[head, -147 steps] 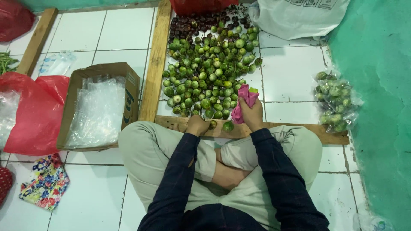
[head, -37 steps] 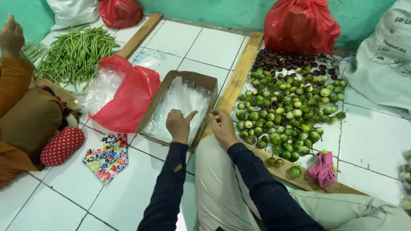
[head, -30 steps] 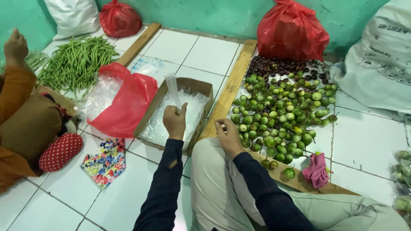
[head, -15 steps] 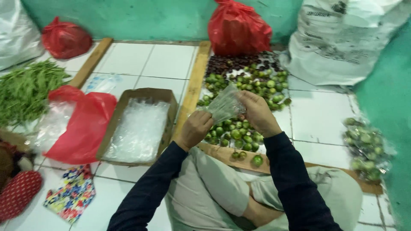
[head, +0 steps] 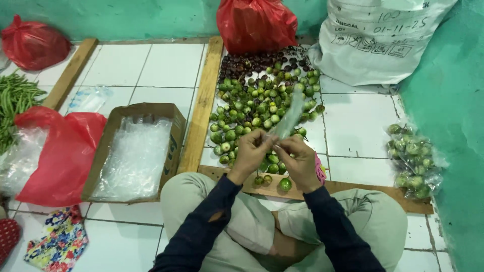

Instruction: Packaging small green fruits into plastic bags after wiping them with a cloth

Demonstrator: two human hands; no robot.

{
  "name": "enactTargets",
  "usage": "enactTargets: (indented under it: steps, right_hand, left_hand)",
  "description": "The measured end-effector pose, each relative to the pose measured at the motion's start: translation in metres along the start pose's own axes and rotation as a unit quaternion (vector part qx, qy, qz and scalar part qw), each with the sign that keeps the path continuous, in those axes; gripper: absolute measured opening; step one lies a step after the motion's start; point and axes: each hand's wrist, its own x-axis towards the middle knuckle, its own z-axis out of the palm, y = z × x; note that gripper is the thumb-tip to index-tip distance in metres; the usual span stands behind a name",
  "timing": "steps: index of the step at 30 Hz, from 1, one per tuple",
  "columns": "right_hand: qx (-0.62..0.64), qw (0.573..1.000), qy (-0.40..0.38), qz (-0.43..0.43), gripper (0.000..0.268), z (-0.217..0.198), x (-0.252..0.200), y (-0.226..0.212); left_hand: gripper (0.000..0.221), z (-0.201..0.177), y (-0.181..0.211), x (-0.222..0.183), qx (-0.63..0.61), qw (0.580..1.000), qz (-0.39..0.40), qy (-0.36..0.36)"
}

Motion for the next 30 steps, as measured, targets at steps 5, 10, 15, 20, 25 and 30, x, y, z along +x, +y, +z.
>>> enactTargets:
  steps: [5, 10, 15, 20, 25, 30]
  right_hand:
    - [0.051, 0.997, 0.02, 0.063, 0.009, -0.018, -0.02, 0.045]
    - [0.081, 0.991, 0.012, 0.103, 0.005, -0.027, -0.009, 0.04]
    - [0.078, 0.985, -0.038, 0.147, 0.011, -0.032, -0.002, 0.036]
    - [0.094, 0.985, -0.013, 0.141, 0.011, -0.029, -0.002, 0.035]
    - [0.08, 0.99, 0.01, 0.115, 0.015, -0.029, -0.002, 0.027]
    - [0.059, 0.993, 0.021, 0.097, 0.014, -0.025, -0.006, 0.036]
  left_hand:
    - [0.038, 0.01, -0.052, -0.013, 0.023, 0.998, -0.057, -0.026]
    - [0.043, 0.009, -0.024, -0.008, 0.045, 0.993, -0.082, -0.078]
    - [0.036, 0.007, -0.035, -0.011, 0.037, 0.998, -0.019, -0.036]
    - [0.034, 0.01, -0.032, -0.015, -0.004, 0.997, -0.069, -0.045]
    - [0.02, 0.016, -0.006, -0.016, 0.011, 0.996, -0.05, -0.069]
    - [0.012, 0.016, 0.0, -0.013, 0.06, 0.994, -0.033, -0.083]
